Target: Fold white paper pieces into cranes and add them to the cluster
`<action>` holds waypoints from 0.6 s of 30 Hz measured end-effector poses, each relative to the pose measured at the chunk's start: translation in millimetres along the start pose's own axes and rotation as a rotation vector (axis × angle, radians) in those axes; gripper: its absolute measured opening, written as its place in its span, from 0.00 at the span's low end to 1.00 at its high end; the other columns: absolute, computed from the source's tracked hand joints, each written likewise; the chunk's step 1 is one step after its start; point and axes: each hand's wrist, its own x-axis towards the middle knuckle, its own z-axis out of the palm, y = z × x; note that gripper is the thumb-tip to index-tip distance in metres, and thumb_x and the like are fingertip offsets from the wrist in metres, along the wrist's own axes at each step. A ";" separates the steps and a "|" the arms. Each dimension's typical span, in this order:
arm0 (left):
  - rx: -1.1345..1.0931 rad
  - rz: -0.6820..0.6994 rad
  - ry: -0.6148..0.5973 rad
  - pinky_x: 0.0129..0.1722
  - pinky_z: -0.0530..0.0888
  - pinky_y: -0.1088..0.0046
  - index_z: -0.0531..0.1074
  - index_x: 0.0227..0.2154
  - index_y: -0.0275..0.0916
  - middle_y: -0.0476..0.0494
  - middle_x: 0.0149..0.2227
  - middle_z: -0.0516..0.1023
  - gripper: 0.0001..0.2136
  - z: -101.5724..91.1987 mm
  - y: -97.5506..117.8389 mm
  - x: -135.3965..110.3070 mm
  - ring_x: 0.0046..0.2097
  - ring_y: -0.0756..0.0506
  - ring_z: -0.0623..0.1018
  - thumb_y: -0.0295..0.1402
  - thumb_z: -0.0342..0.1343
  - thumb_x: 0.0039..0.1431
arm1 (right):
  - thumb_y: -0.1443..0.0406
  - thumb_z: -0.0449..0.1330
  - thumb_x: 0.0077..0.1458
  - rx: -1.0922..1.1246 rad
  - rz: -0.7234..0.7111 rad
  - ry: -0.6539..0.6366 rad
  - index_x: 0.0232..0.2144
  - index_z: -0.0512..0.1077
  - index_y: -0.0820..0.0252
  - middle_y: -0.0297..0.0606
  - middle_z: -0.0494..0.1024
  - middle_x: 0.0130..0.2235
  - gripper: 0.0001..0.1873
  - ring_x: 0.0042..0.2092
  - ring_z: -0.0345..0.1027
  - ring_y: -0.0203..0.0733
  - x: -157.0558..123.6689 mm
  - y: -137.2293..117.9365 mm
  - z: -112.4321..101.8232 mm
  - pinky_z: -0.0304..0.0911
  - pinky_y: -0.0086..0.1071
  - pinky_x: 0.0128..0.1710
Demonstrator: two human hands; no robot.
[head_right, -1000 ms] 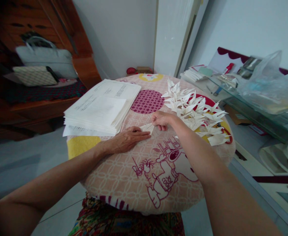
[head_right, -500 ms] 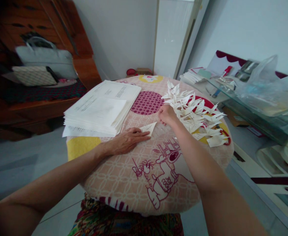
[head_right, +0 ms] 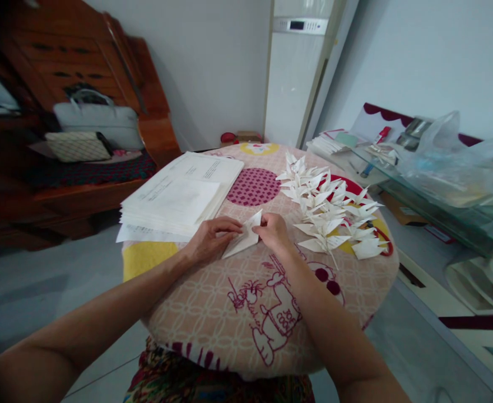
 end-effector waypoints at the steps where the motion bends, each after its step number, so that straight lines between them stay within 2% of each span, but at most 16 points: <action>1: -0.007 -0.027 0.060 0.48 0.78 0.64 0.80 0.41 0.37 0.37 0.47 0.80 0.10 -1.8 -3.0 5.5 0.49 0.43 0.80 0.36 0.58 0.62 | 0.65 0.61 0.52 0.059 -0.011 -0.001 0.30 0.71 0.59 0.38 0.79 0.32 0.03 0.30 0.72 0.38 0.8 0.8 0.2 0.64 0.26 0.26; 2: -0.021 -0.064 0.111 0.47 0.79 0.64 0.78 0.45 0.37 0.37 0.49 0.79 0.13 -3.6 -6.5 11.7 0.49 0.43 0.79 0.37 0.61 0.59 | 0.65 0.61 0.52 0.117 -0.020 -0.018 0.32 0.71 0.59 0.38 0.80 0.32 0.03 0.30 0.72 0.38 1.7 1.9 -0.2 0.65 0.27 0.26; 3: -0.029 -0.126 0.111 0.44 0.79 0.64 0.76 0.50 0.36 0.36 0.52 0.78 0.20 -5.4 -10.2 18.4 0.48 0.42 0.80 0.38 0.64 0.55 | 0.65 0.61 0.52 0.167 -0.033 -0.030 0.32 0.71 0.59 0.38 0.80 0.32 0.04 0.30 0.72 0.39 2.3 3.1 -0.8 0.66 0.27 0.27; 5: -0.020 -0.272 -0.007 0.38 0.79 0.66 0.73 0.52 0.34 0.35 0.46 0.80 0.27 -8.2 -17.2 30.9 0.40 0.43 0.81 0.38 0.67 0.48 | 0.66 0.62 0.50 0.246 -0.056 -0.049 0.32 0.71 0.59 0.37 0.80 0.31 0.05 0.30 0.73 0.39 3.0 5.1 -2.5 0.66 0.28 0.28; 8: -0.109 -0.345 -0.210 0.37 0.76 0.69 0.75 0.49 0.32 0.41 0.36 0.82 0.26 -7.6 -21.6 43.2 0.36 0.45 0.80 0.37 0.67 0.47 | 0.66 0.65 0.45 0.350 -0.085 -0.058 0.29 0.71 0.60 0.35 0.79 0.29 0.07 0.30 0.73 0.39 4.9 7.3 -2.6 0.68 0.29 0.30; 11: -0.377 -0.444 -0.261 0.36 0.74 0.71 0.75 0.48 0.31 0.42 0.36 0.82 0.26 -1.7 -15.6 47.7 0.35 0.45 0.80 0.34 0.68 0.42 | 0.61 0.68 0.41 0.461 -0.129 -0.014 0.26 0.72 0.59 0.35 0.79 0.27 0.10 0.28 0.72 0.40 10.8 12.3 0.6 0.69 0.32 0.29; 14: -0.612 -0.537 -0.186 0.37 0.74 0.72 0.76 0.45 0.30 0.42 0.36 0.82 0.26 4.4 -2.7 51.3 0.36 0.46 0.79 0.33 0.69 0.39 | 0.59 0.70 0.36 0.545 -0.184 0.195 0.26 0.74 0.59 0.36 0.79 0.27 0.14 0.29 0.72 0.41 16.6 18.6 2.1 0.69 0.33 0.29; 16: -0.672 -0.561 -0.071 0.33 0.72 0.73 0.77 0.44 0.32 0.43 0.35 0.82 0.25 7.1 6.4 55.3 0.33 0.47 0.78 0.33 0.69 0.39 | 0.57 0.71 0.36 0.583 -0.178 0.316 0.30 0.76 0.59 0.37 0.80 0.29 0.18 0.30 0.73 0.42 16.4 19.8 0.7 0.70 0.33 0.29; 18: -0.713 -0.555 0.064 0.31 0.71 0.74 0.77 0.43 0.33 0.44 0.34 0.82 0.24 9.5 14.3 59.1 0.32 0.48 0.78 0.33 0.69 0.39 | 0.54 0.70 0.39 0.631 -0.152 0.294 0.33 0.77 0.59 0.38 0.81 0.30 0.20 0.29 0.73 0.43 12.1 17.7 -1.2 0.69 0.34 0.26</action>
